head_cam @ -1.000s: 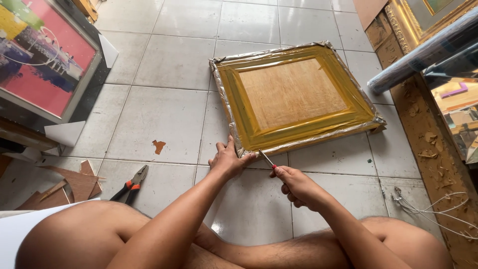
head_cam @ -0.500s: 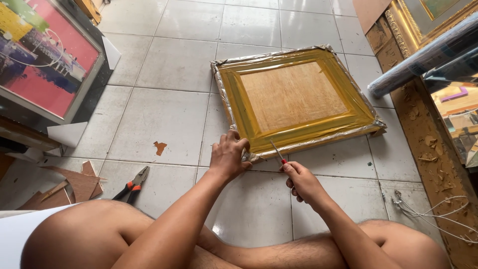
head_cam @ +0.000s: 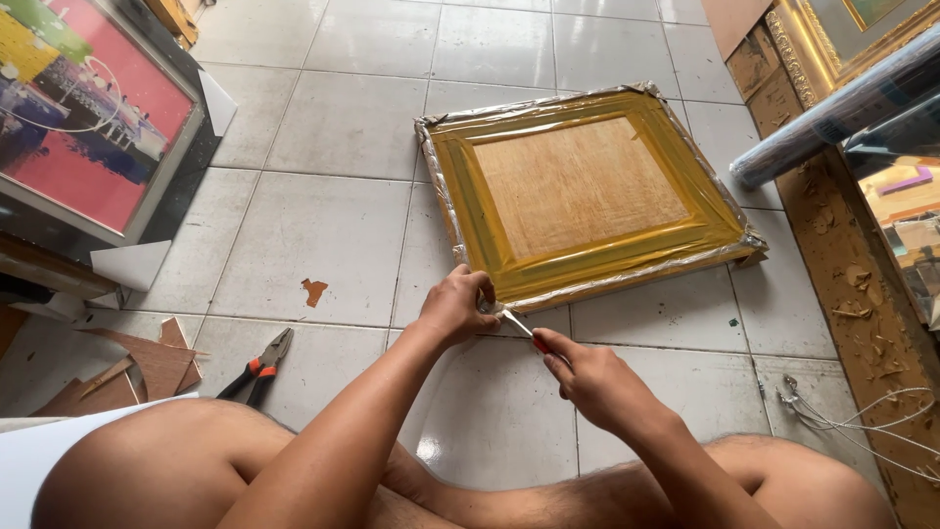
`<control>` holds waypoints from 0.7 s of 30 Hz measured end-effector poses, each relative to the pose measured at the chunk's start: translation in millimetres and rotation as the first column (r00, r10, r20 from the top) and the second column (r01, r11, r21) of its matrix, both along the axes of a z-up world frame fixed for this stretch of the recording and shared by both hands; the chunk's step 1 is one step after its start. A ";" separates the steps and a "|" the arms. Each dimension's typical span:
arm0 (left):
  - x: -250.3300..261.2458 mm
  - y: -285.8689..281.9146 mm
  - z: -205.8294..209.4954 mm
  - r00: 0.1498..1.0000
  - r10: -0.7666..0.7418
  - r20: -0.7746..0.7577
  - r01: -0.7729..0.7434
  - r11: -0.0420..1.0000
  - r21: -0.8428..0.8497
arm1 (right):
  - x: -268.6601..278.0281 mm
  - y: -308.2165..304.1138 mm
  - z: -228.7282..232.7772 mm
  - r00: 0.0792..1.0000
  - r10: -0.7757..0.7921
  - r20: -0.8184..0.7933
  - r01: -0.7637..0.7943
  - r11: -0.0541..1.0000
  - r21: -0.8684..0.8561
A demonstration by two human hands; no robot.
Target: The person uses a utility knife to cut and remove the protective plastic wrap from a wooden picture frame while sitting on the floor.
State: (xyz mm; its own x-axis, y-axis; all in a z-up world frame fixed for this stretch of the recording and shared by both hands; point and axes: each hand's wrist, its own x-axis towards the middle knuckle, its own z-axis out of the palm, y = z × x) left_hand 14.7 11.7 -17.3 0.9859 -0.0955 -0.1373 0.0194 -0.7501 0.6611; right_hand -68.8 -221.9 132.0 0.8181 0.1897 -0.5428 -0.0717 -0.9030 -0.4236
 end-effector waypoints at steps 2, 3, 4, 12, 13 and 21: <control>-2.3 -3.4 16.0 0.999 0.011 -0.034 -0.010 0.999 0.032 | -6.2 6.3 10.7 1.000 -0.012 -0.006 0.012 1.000 -0.022; -3.4 -3.5 24.5 0.997 0.027 -0.066 -0.022 0.997 0.069 | -9.0 10.6 16.0 1.000 -0.020 -0.011 0.020 0.999 -0.040; -3.7 -2.8 24.8 0.997 0.026 -0.066 -0.021 0.997 0.068 | -9.8 12.7 13.5 1.000 -0.021 -0.011 0.021 0.999 -0.041; -2.5 -1.5 24.3 0.997 -0.020 -0.071 0.025 0.997 0.077 | -7.7 30.5 9.9 0.991 0.134 -0.018 -0.135 0.965 -0.226; -1.4 -0.6 22.8 0.997 -0.018 -0.073 0.023 0.997 0.076 | -9.1 39.0 12.9 0.990 0.136 -0.019 -0.137 0.964 -0.227; 4.4 3.9 10.4 0.999 -0.044 -0.027 0.047 0.992 0.113 | -27.2 43.4 -30.9 0.962 -0.208 -0.179 0.237 0.958 0.162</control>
